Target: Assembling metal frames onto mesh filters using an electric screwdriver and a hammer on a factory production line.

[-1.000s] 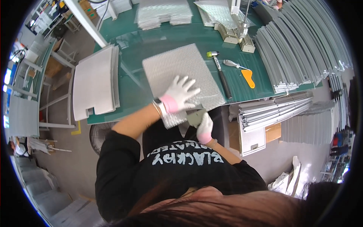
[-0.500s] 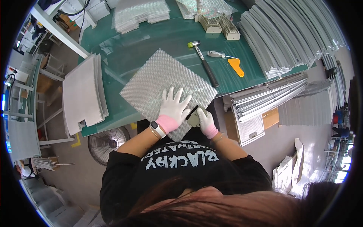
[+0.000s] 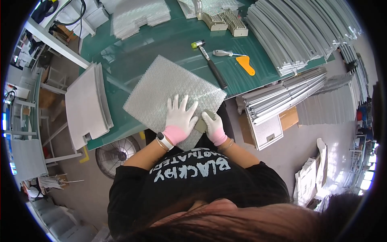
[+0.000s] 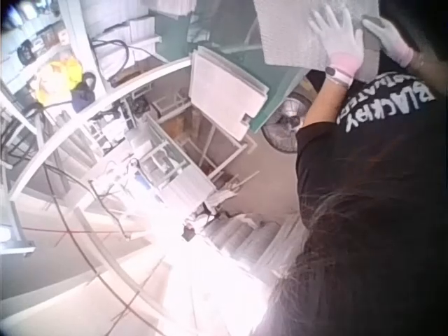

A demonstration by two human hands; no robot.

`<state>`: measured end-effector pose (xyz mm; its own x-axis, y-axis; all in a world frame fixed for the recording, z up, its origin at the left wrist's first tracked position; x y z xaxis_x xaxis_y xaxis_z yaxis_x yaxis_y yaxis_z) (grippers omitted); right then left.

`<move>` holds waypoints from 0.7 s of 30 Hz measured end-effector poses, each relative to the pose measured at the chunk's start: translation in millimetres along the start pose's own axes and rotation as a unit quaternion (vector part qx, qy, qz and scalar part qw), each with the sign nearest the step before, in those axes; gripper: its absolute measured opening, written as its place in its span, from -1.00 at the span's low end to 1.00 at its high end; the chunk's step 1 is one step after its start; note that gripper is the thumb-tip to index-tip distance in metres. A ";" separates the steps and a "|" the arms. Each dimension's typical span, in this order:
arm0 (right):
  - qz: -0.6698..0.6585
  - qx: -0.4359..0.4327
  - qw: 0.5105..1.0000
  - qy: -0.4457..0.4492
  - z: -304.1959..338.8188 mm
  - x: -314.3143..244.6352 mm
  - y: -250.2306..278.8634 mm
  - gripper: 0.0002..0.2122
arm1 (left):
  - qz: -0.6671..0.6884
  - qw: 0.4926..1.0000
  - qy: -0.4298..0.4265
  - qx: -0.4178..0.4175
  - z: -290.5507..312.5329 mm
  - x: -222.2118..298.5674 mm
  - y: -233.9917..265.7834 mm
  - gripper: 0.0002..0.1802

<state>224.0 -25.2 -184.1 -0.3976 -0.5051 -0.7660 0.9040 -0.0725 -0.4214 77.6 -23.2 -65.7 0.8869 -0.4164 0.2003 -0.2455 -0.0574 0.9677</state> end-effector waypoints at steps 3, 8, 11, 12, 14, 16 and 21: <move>0.058 0.036 0.997 0.041 9.8 -5.4 0.5 -0.82 | 0.007 1.000 -0.002 -0.003 3.2 4.8 0.4 -0.38; 0.020 0.052 0.998 0.024 6.6 -1.1 -14.2 -0.81 | -0.008 1.000 0.003 -0.010 3.6 7.8 -3.7 -0.38; 0.055 -0.019 0.998 0.024 2.4 -1.4 -14.8 -0.80 | -0.023 1.000 0.007 0.000 2.9 -1.0 -3.7 -0.42; 0.066 -0.015 0.997 0.028 4.1 -1.6 -14.9 -0.80 | -0.024 1.000 0.005 0.000 2.5 -4.5 -3.6 -0.42; 0.075 -0.011 0.997 0.032 5.7 -0.4 -13.8 -0.79 | 0.024 0.999 -0.009 0.038 1.0 -9.6 0.4 -0.45; 0.046 -0.016 0.997 0.062 3.9 2.1 -10.2 -0.80 | 0.042 0.998 -0.004 0.039 -2.8 -12.2 0.5 -0.47; -0.023 0.001 0.998 0.061 -0.8 9.2 -9.8 -0.81 | 0.035 0.999 -0.005 0.041 -2.9 -11.2 0.1 -0.50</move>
<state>211.5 -28.4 -187.4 -0.4544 -0.3928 -0.7995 0.8849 -0.0954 -0.4560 68.8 -16.0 -67.4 0.8621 -0.4317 0.2653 -0.3384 -0.1008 0.9356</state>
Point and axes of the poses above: each hand's wrist, its own z-axis away from the middle knuckle, its own y-axis out of the back of the hand, x = y × z, the point moved 5 cm from there along -z, towards the middle knuckle, and after that the axes turned 5 degrees about -y, right-handed, at the moved point
